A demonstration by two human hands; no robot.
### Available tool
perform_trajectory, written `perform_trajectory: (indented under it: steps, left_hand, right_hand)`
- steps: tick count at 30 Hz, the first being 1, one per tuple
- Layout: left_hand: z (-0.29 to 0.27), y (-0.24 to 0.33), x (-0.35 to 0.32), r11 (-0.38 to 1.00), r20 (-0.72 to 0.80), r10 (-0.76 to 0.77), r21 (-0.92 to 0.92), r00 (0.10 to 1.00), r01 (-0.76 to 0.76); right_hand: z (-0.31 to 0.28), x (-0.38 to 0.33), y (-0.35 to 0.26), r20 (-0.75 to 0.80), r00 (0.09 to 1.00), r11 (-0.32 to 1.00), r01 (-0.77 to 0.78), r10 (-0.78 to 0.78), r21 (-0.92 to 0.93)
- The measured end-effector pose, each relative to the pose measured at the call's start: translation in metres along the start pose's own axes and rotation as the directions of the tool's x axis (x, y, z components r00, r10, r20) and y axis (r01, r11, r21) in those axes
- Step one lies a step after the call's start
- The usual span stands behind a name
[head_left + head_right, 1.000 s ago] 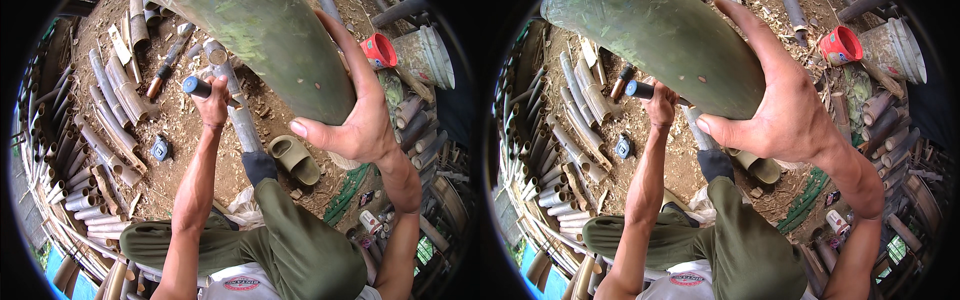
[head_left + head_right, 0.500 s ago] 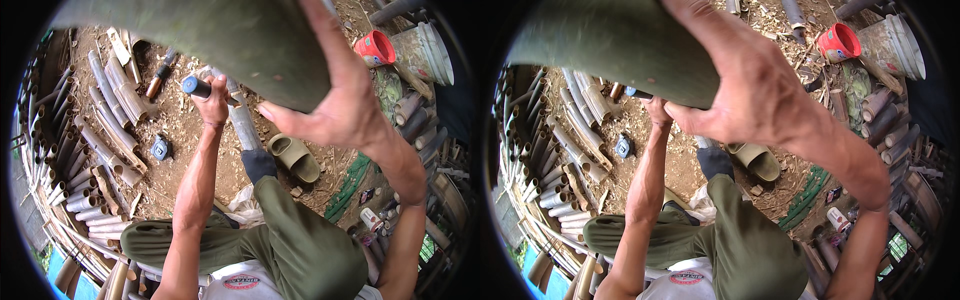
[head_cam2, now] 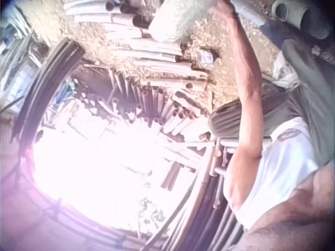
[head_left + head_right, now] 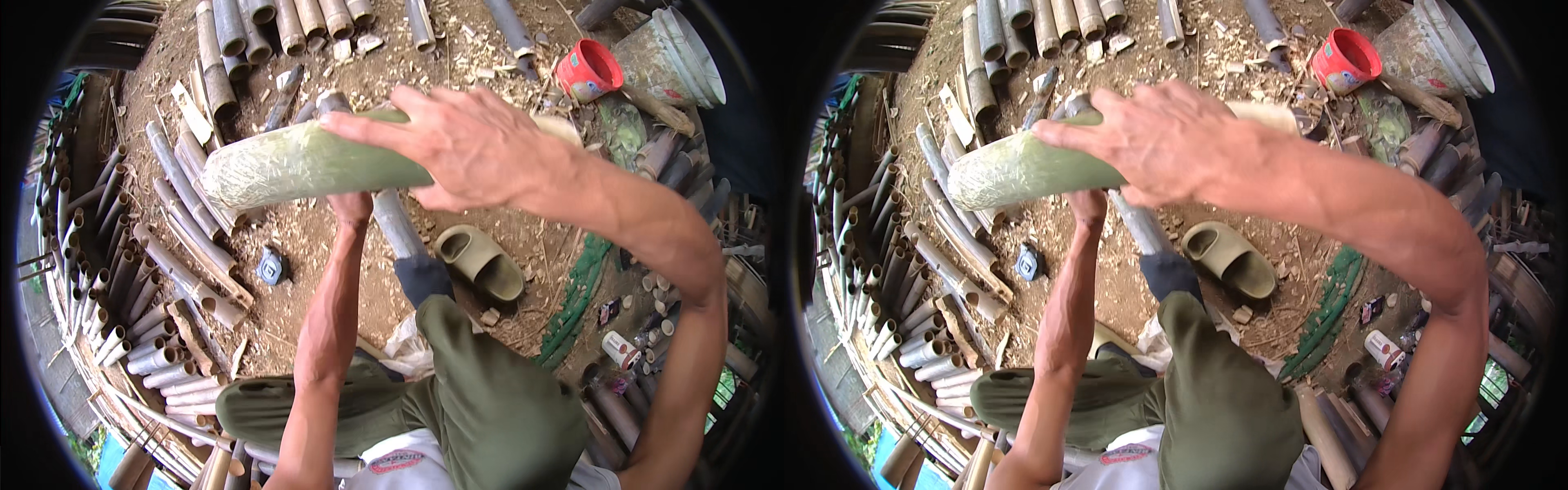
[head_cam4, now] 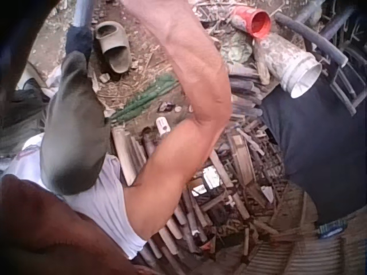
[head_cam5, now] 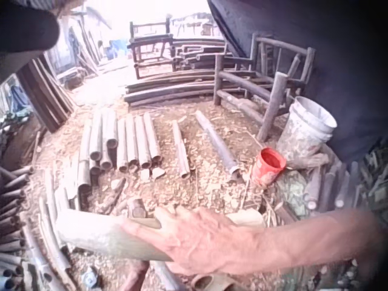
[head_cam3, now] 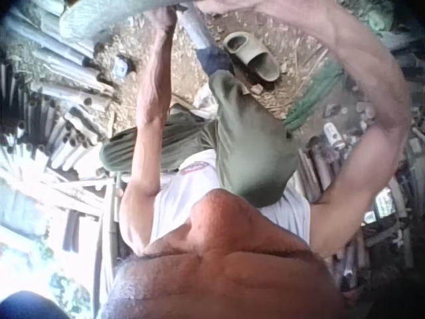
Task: The person carves a hole into a bamboo stalk using a hand tool, periodically testing the fit by inserting a second bamboo piece into the opening.
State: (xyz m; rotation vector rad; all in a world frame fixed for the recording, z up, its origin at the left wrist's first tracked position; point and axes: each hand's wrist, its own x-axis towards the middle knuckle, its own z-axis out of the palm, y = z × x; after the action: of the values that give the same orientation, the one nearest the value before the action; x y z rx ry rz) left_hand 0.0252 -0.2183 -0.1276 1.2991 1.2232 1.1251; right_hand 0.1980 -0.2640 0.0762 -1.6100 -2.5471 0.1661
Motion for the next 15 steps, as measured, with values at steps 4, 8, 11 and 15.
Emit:
perform_trajectory:
  steps: [4,8,11,15]
  left_hand:
    - [0.000,0.014,0.000,0.851,0.002,-0.156,-0.507,0.988,0.136]
    - [-0.005,0.027,0.022,0.922,0.122,-0.208,-0.308,0.971,0.236]
    - [0.021,0.093,0.007,0.944,0.489,-0.295,0.015,0.821,0.330]
    - [0.016,0.075,0.018,0.977,0.107,0.016,-0.214,0.994,0.007]
  right_hand:
    - [-0.007,-0.030,-0.001,-0.128,0.972,0.878,-0.117,0.198,0.465]
    - [-0.006,-0.055,0.008,-0.208,0.916,0.642,-0.066,0.343,0.764]
    - [0.000,-0.093,0.021,-0.055,0.880,0.458,-0.191,0.471,0.868]
    - [0.010,-0.126,0.024,-0.079,0.796,0.460,-0.262,0.601,0.848]
